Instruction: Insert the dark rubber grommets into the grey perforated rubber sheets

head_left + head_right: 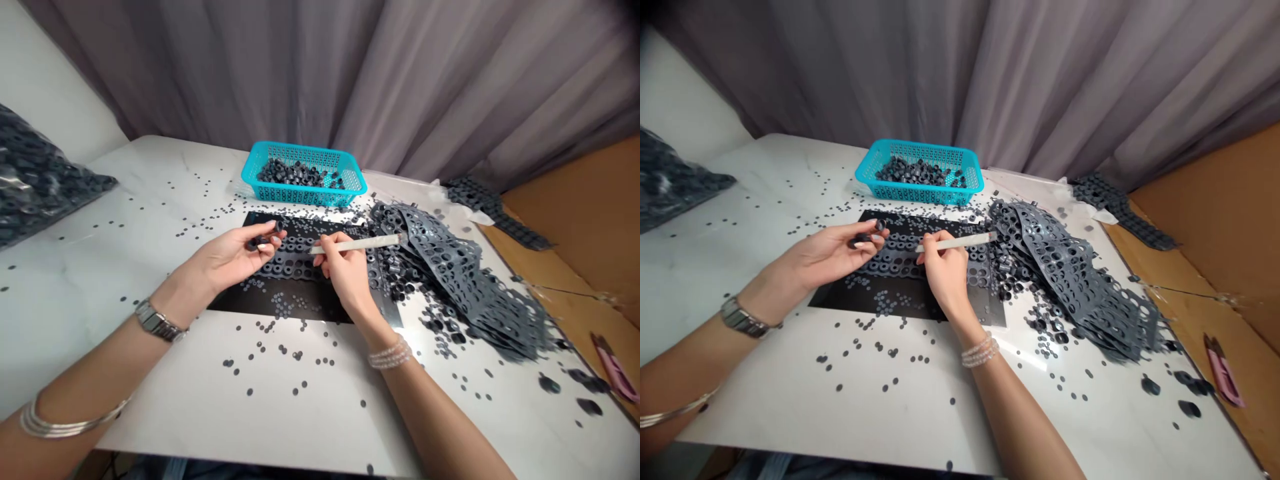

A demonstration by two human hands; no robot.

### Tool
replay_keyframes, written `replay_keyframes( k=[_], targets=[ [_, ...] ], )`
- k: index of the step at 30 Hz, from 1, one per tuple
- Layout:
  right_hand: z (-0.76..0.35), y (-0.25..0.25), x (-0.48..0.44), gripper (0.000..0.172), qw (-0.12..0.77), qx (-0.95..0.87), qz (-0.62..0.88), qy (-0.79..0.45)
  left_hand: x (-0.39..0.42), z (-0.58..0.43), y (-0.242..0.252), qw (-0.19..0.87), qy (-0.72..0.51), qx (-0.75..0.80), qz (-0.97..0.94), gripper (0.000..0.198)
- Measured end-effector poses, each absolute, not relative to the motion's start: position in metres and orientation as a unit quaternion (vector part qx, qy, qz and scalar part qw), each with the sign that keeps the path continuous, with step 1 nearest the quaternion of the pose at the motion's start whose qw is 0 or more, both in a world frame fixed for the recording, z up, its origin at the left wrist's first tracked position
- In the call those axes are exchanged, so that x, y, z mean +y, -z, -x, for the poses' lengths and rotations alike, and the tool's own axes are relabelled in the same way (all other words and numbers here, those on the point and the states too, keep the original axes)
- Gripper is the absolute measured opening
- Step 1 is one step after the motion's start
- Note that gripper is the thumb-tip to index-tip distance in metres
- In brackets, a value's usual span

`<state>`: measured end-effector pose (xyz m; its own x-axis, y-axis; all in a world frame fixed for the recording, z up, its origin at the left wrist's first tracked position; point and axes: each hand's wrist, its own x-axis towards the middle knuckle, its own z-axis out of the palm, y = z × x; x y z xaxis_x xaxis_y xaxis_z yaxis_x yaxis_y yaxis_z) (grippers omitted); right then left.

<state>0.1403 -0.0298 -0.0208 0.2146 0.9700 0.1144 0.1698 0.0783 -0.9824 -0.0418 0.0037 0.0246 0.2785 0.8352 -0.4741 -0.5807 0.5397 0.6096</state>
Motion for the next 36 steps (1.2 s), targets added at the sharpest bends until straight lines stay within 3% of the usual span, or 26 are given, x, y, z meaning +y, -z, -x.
replay_keyframes(
  k=[7,9,14,17,23,27,32,36],
  targets=[
    [-0.136,0.020,-0.033,0.032,0.521,-0.510,0.560,-0.394,0.001,0.042,-0.027,0.806,-0.442,0.365,-0.147,0.020],
    [-0.135,0.019,-0.035,0.032,0.498,-0.533,0.559,-0.392,0.001,0.043,-0.026,0.804,-0.442,0.371,-0.144,0.015],
    [-0.135,0.018,-0.039,0.030,0.428,-0.598,0.565,-0.375,0.001,0.045,-0.022,0.796,-0.391,0.384,-0.256,0.027],
    [-0.135,0.019,-0.040,0.029,0.423,-0.605,0.563,-0.373,-0.002,0.046,-0.018,0.714,-0.359,0.441,-0.407,0.010],
    [-0.133,0.017,-0.043,0.029,0.412,-0.622,0.562,-0.357,-0.012,0.042,-0.018,0.463,-0.257,0.529,-0.663,0.018],
    [-0.132,0.016,-0.044,0.028,0.411,-0.620,0.565,-0.357,-0.015,0.039,-0.014,0.279,-0.241,0.518,-0.772,0.011],
    [-0.131,0.016,-0.045,0.030,0.411,-0.636,0.560,-0.337,-0.015,0.036,0.006,0.228,-0.255,0.472,-0.812,0.010],
    [-0.128,0.015,-0.045,0.030,0.395,-0.677,0.553,-0.282,-0.015,0.037,-0.004,0.278,-0.263,0.479,-0.790,0.014]
  ],
)
